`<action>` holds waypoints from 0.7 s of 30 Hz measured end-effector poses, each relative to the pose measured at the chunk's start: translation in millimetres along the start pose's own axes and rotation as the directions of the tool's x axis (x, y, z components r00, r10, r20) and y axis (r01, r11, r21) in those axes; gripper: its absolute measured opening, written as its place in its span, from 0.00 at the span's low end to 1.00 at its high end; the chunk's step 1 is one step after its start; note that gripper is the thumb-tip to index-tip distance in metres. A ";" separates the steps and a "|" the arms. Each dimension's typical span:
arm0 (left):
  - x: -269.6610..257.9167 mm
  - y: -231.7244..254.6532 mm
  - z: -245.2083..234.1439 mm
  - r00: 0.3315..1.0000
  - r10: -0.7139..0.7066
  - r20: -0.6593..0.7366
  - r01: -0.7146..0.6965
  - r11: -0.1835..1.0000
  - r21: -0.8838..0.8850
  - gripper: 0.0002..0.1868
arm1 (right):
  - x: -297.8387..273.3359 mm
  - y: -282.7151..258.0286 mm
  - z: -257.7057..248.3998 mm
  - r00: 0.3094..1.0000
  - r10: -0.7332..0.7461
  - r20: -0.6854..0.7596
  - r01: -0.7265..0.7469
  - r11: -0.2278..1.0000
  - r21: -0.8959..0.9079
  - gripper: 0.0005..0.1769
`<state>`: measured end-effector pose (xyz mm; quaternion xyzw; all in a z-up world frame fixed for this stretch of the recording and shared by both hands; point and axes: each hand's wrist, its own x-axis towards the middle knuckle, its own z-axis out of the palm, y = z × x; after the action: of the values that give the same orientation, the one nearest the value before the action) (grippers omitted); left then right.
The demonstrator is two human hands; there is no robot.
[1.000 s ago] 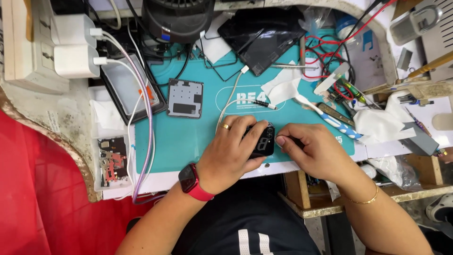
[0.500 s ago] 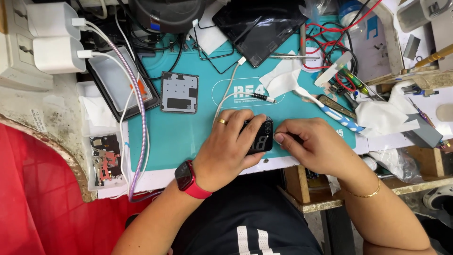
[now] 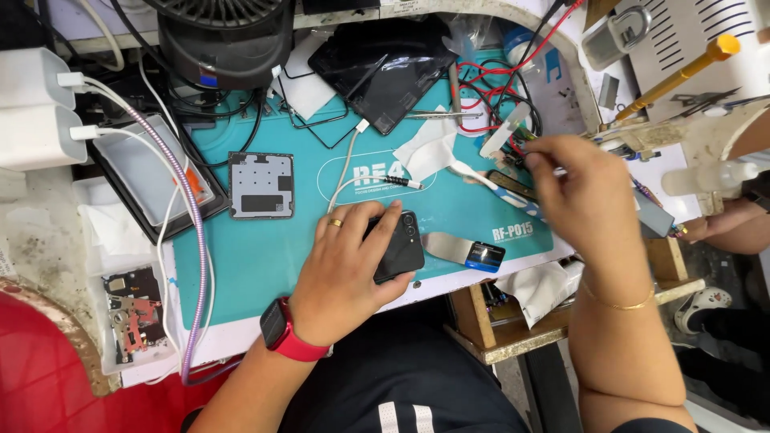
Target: The person disassembles a smartphone on a cluttered workbench, using a metal prying tool to separate the back cover and remove internal components. They then use tweezers to manipulate small parts inside the device.
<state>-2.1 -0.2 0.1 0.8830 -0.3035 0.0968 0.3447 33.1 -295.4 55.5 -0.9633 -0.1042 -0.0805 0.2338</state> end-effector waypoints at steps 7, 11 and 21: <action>0.5 -1.4 0.6 0.992 -0.057 0.109 0.046 0.994 0.104 0.43 | -2.3 -0.7 3.7 0.987 -0.019 0.159 0.047 0.983 -0.175 0.15; -0.4 -2.0 1.6 0.993 -0.054 0.105 0.042 0.993 0.113 0.43 | -2.1 1.2 8.9 0.983 -0.062 0.175 0.088 0.985 -0.150 0.13; 0.3 -0.8 0.4 0.993 -0.052 0.105 0.040 0.993 0.111 0.42 | 28.0 -1.0 17.7 0.974 -0.059 0.220 0.100 0.978 -0.183 0.05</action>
<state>-1.5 -0.2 -0.5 0.9111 -0.2956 0.0573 0.2815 61.8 -281.7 46.1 -0.9795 -0.1590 0.0044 0.1236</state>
